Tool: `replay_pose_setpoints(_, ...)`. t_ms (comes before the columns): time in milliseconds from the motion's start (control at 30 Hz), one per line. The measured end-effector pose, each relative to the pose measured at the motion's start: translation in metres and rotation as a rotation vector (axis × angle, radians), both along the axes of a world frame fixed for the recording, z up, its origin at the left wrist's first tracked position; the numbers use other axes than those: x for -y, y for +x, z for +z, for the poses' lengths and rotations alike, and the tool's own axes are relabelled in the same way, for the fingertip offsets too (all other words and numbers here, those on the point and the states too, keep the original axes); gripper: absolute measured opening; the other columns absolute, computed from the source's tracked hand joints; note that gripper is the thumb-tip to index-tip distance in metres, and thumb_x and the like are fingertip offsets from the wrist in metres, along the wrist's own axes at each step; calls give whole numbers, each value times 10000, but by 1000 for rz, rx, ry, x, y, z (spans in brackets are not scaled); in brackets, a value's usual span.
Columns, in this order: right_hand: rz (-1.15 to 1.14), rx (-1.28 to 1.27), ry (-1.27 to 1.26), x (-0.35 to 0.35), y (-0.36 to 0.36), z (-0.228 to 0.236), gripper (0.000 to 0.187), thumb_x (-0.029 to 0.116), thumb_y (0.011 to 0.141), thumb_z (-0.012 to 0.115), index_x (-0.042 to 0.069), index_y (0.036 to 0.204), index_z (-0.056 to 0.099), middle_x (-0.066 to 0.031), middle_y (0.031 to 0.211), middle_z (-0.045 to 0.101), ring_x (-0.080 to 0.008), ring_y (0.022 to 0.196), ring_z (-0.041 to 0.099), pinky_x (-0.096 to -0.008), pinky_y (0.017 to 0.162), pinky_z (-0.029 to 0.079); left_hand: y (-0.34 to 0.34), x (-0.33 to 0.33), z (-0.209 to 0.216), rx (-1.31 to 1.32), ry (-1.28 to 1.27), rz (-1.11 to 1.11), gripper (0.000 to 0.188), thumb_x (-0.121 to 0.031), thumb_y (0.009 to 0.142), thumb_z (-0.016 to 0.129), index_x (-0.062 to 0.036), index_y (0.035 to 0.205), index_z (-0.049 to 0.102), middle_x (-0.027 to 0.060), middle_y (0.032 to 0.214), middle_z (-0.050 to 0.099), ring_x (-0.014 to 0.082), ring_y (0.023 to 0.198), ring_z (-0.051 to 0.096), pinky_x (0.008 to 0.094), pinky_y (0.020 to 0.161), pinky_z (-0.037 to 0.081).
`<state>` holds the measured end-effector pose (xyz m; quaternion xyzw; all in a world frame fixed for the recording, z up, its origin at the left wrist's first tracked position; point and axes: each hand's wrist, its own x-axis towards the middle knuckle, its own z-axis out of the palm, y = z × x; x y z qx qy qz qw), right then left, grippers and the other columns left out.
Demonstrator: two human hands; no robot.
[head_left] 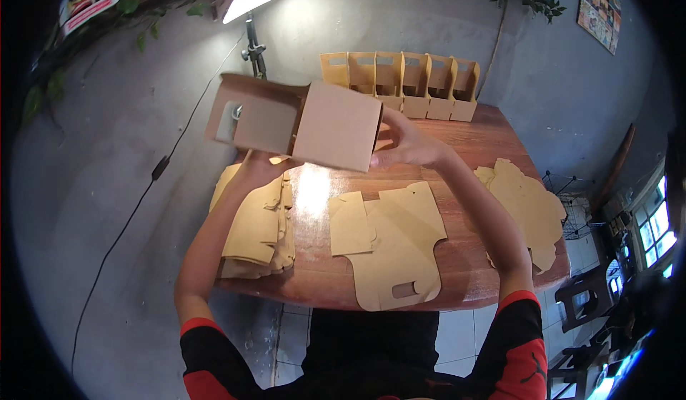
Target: Assembling flat-packed cardboard beverage carriers.
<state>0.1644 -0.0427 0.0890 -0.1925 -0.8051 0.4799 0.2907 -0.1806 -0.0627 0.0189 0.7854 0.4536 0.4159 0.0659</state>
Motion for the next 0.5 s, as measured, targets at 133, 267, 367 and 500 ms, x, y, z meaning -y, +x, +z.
replay_pose_setpoints(133,-147,-91,60,27,-13,0,1004,471,831,833,98,1587,287,-171,1579,376,-325,1453,397,-512,1168,408,-11,10,4,156,-232,-82,551,14,892,766,-43,1363,486,77,1315,623,216,1179,660,345,990,570)
replay_pose_setpoints(267,-91,-181,106,30,-11,1,909,467,921,747,87,1586,256,-173,1595,351,-356,1463,378,-505,1157,417,-3,22,15,-50,-160,-52,328,-111,926,779,-18,1198,620,61,1133,690,146,1045,666,337,860,561)
replay_pose_setpoints(367,-210,-292,-67,38,-10,5,856,428,959,705,81,1588,240,-176,1596,344,-373,1423,436,-496,1145,428,17,42,27,48,-131,-103,345,-331,968,731,4,1037,687,56,912,674,120,829,592,317,721,486)
replay_pose_setpoints(500,-509,-489,283,47,-15,10,812,356,939,733,121,1575,286,-187,1599,342,-352,1319,548,-463,1037,524,33,67,34,128,-125,-96,455,-400,1000,666,42,895,690,58,732,592,118,672,496,315,605,411)
